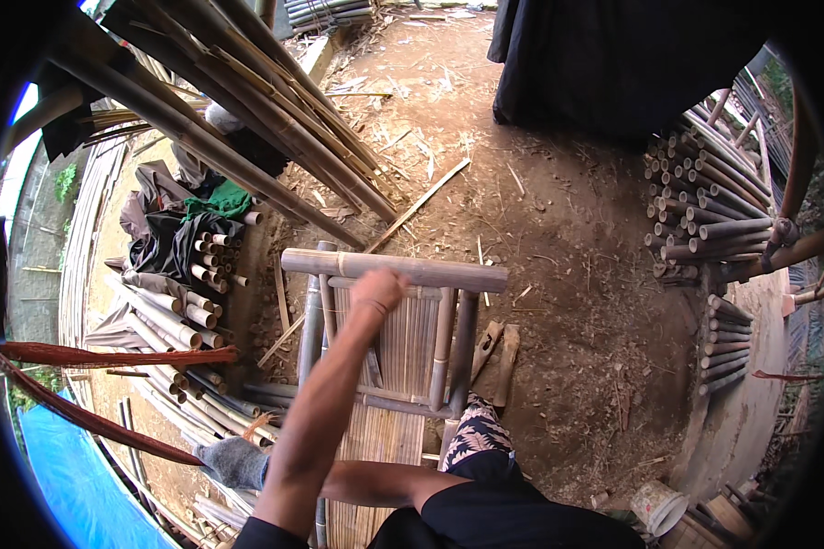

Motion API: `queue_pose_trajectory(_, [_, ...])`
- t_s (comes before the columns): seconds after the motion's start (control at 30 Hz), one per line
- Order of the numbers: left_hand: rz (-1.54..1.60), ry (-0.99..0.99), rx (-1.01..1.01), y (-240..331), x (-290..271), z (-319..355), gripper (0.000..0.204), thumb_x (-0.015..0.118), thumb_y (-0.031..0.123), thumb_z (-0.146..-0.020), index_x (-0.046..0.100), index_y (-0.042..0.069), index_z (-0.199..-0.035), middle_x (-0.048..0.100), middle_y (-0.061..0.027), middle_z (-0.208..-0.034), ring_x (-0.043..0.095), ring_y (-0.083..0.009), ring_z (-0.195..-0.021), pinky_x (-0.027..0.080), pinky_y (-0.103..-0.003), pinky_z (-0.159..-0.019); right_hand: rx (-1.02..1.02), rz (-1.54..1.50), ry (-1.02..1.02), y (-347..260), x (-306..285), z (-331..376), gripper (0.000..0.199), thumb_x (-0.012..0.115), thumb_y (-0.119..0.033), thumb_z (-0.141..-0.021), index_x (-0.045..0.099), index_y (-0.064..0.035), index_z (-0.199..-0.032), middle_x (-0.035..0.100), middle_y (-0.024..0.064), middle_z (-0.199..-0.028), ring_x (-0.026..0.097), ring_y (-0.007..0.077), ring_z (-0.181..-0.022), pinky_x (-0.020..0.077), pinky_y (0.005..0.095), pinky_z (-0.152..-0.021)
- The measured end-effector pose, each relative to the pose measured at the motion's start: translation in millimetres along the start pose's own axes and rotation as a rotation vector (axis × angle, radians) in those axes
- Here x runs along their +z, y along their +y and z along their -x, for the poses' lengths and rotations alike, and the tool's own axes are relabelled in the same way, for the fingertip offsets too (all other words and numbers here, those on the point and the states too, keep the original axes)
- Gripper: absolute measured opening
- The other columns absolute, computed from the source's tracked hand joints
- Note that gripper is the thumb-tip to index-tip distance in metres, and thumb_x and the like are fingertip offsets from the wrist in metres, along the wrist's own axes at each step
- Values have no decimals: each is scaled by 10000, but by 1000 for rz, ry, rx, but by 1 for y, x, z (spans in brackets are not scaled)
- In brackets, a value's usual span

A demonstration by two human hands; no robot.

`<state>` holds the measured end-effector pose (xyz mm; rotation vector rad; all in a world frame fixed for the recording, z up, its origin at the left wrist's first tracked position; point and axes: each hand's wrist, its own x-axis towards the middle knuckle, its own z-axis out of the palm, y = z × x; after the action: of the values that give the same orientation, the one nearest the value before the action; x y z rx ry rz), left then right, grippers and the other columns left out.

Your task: The person puts on a glove, fits bamboo slats into a frame, and then handles a large net while standing near a bamboo workbench.

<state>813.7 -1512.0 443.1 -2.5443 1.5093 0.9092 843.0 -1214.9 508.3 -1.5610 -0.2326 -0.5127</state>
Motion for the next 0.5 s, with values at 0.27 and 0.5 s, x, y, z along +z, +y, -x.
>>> queue_pose_trajectory(0.27, [-118,400,125,6,-193,18,466,454,556,-982,718,177,-920,681,-18,-742,621,-175,-633,520,-387,-640,-34,-20,43,-8,0,4,241,576,-248,-907,592,-12,-957,650,232,-743,653,410,-688,510,512,-630])
queue_pose_trajectory(0.5, [-728,551,105,-138,-236,20,202,561,285,-922,746,365,-936,689,-9,-926,668,-224,-921,545,-371,-803,76,77,114,-35,-13,-30,230,576,-240,-917,590,-12,-951,646,229,-731,653,411,-685,503,512,-618])
